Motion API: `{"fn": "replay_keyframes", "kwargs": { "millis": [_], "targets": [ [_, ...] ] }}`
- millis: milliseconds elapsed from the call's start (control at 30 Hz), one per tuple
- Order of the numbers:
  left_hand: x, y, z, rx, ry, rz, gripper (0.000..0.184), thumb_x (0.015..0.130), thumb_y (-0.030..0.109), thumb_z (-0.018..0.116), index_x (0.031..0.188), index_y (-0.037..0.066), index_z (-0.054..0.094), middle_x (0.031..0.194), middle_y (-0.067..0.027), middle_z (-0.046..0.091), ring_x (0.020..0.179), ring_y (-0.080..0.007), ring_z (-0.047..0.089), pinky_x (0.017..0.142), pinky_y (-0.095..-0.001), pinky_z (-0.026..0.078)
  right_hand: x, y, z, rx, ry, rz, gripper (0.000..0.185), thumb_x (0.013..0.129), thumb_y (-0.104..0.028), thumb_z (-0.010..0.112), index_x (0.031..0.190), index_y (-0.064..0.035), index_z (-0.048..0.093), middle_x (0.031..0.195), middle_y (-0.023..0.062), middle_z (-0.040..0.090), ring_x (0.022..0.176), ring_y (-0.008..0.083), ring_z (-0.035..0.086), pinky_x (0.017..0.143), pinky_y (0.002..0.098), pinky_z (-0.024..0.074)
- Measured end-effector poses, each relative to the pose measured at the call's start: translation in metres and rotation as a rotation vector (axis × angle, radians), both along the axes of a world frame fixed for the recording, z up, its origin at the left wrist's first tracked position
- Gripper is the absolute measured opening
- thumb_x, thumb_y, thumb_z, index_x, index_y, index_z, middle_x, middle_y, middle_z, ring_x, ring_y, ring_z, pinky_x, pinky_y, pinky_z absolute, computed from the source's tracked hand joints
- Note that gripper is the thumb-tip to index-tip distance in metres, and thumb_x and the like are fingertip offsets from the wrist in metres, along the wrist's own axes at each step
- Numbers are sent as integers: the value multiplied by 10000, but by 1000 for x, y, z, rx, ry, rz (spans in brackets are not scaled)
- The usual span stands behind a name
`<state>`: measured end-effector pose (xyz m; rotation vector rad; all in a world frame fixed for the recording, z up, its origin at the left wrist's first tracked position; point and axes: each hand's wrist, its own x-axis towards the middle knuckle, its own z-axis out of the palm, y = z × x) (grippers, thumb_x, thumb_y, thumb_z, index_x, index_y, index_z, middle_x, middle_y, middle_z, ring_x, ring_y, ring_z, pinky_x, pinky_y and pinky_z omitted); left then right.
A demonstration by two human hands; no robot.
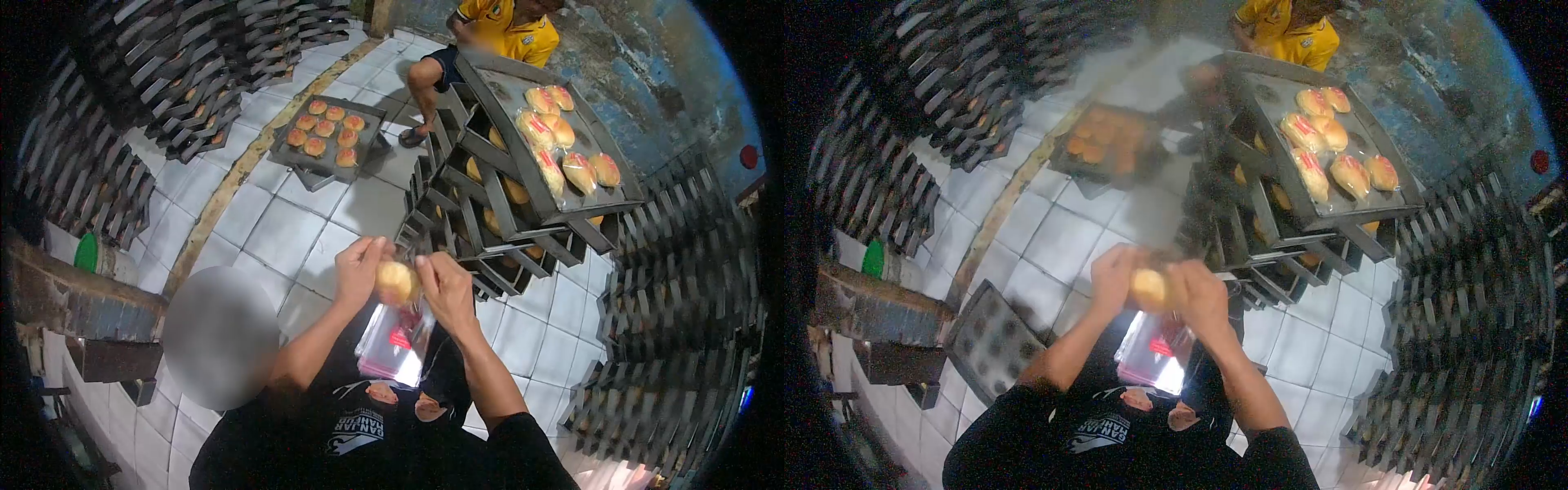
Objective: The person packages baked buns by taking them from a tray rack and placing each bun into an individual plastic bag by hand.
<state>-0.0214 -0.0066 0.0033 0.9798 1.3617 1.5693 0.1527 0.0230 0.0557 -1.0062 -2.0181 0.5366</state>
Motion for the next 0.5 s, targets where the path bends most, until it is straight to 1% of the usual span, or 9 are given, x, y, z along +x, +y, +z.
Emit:
{"fn": "replay_keyframes", "kwargs": {
  "millis": [67,100,133,200,233,267,400,433,500],
  "targets": [
    [5,5,8,47,9,89,272,1039,216,607,924,-12,702,750,-29,693,697,-121,631,642,-272,507,-2,-3,11,88,37,-3,322,1011,-208,604,801,37,592,735,183,578,623,293,584,602,376,464],
    [2,9,12,44,97,129,268,1032,214,615,916,-14,695,735,-28,687,693,-117,628,642,-276,505,-3,8,9,72,86,-30,347,1010,-222,616,771,29,590,676,109,562,593,234,556,579,360,436],
    [-2,9,14,36,190,163,265,1026,212,623,907,-16,687,720,-26,680,689,-113,624,641,-280,503,6,20,1,-372,129,-70,291,1001,-252,627,850,-7,674,717,74,619,648,161,581,605,332,478],
    [-14,7,-1,50,178,191,222,988,168,644,864,-14,674,869,-62,699,775,-127,625,704,-309,504,21,40,-8,-848,373,-60,315,1022,-273,620,828,-31,677,705,-7,597,661,63,508,575,269,418],
    [-18,2,3,131,334,223,216,981,163,646,858,-11,676,922,-69,702,805,-134,624,726,-313,504,21,30,-2,-850,373,-61,312,1031,-305,620,789,-108,621,656,-41,539,547,32,415,494,234,302],
    [-20,-5,4,204,486,254,210,974,158,647,851,-9,677,975,-76,704,834,-141,624,749,-316,503,24,23,-11,-909,383,-56,312,1030,-310,623,797,-101,630,662,-34,556,544,40,433,491,237,324],
    [-25,-46,-53,-255,107,-47,177,951,117,645,822,4,686,970,-55,666,866,-142,603,805,-263,464,38,-34,-80,-1271,516,-82,292,1023,-311,636,872,-64,674,717,15,654,568,93,562,521,253,455],
    [-22,-44,-53,-415,-186,-72,153,953,96,633,839,21,704,990,-37,670,907,-127,603,816,-253,451,37,-41,-84,-1389,526,-70,258,1018,-279,641,964,-33,698,809,62,715,678,139,672,608,280,556],
    [-22,-27,-63,-267,-425,-142,129,971,109,621,948,21,712,1030,-35,684,949,-125,617,850,-262,466,32,-44,-76,-1329,771,-33,242,1017,-255,639,1016,-22,701,879,88,732,759,159,703,662,285,581]
  ]
}}
